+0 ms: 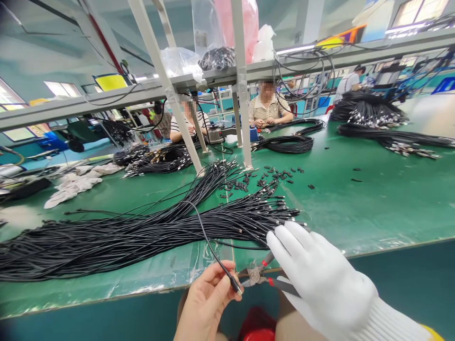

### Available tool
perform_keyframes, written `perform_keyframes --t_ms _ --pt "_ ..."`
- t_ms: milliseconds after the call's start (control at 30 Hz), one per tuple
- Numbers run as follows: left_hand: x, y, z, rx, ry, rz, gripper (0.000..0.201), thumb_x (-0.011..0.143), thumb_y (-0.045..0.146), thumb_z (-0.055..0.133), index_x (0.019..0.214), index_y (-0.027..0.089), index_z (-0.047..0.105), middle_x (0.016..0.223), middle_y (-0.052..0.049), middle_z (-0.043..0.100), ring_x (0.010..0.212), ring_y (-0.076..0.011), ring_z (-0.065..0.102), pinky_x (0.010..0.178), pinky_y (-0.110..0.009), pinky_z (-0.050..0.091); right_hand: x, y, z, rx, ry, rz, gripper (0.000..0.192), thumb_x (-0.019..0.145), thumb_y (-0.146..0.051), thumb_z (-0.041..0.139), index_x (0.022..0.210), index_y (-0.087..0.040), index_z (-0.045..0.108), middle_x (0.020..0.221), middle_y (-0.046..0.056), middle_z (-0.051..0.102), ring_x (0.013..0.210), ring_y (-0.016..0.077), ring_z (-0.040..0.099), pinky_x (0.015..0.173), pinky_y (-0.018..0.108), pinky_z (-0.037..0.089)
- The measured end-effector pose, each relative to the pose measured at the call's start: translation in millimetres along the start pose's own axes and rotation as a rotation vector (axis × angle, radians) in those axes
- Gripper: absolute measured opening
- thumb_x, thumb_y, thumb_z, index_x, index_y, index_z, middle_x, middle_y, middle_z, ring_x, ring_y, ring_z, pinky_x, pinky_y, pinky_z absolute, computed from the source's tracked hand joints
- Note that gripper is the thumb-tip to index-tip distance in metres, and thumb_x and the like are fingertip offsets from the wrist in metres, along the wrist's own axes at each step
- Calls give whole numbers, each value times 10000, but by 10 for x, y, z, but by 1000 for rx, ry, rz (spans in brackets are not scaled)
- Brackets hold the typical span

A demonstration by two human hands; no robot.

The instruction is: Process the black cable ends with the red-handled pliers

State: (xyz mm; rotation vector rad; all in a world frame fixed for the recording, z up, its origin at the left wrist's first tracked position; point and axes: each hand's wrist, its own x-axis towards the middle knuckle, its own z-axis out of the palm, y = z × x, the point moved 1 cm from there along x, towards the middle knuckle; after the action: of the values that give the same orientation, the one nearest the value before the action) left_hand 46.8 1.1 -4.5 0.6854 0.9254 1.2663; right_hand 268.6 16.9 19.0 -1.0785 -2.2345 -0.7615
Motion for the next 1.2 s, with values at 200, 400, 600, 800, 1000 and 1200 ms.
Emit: perform_keyframes --t_ms 200,400,600,800,1000,1200 --pt "-11 4 -6 7 -12 5 401 660 448 924 921 165 812 729 -42 716 629 -137 660 636 -250 547 -2 -5 -9 -3 6 -7 453 930 -222 531 1345 -41 530 1314 209 617 1181 380 560 887 519 515" --pt "-11 -19 -19 31 -28 -15 404 660 465 918 910 166 813 732 -37 731 610 -129 666 639 -244 542 18 -13 -26 -5 3 -42 435 924 -198 527 1318 -13 544 1325 216 598 1177 388 547 905 517 481" --pt "7 -43 -72 107 -85 -17 415 673 487 904 903 153 815 675 -49 743 597 -132 680 640 -230 539 59 -21 -33 17 13 -59 420 935 -223 526 1293 -6 548 1288 220 621 1163 386 550 887 502 457" --pt "8 -41 -104 99 -111 -82 405 656 466 922 876 142 817 662 -60 755 564 -123 677 615 -218 534 144 -13 -57 32 34 -106 365 990 -292 459 1232 -45 578 1167 171 687 1140 334 561 881 471 450" --pt "15 -74 -94 100 -89 -78 420 646 476 924 872 141 810 689 -39 728 586 -130 678 614 -231 546 142 -5 -55 71 23 -78 356 988 -288 480 1240 -55 575 1189 164 682 1154 335 557 925 473 434" --pt "20 -22 -104 157 -112 -82 415 626 489 927 838 151 815 675 -26 719 558 -117 676 609 -215 546 122 -33 -40 58 10 -89 393 1002 -307 431 1266 -43 554 1202 174 676 1158 346 545 912 473 423"
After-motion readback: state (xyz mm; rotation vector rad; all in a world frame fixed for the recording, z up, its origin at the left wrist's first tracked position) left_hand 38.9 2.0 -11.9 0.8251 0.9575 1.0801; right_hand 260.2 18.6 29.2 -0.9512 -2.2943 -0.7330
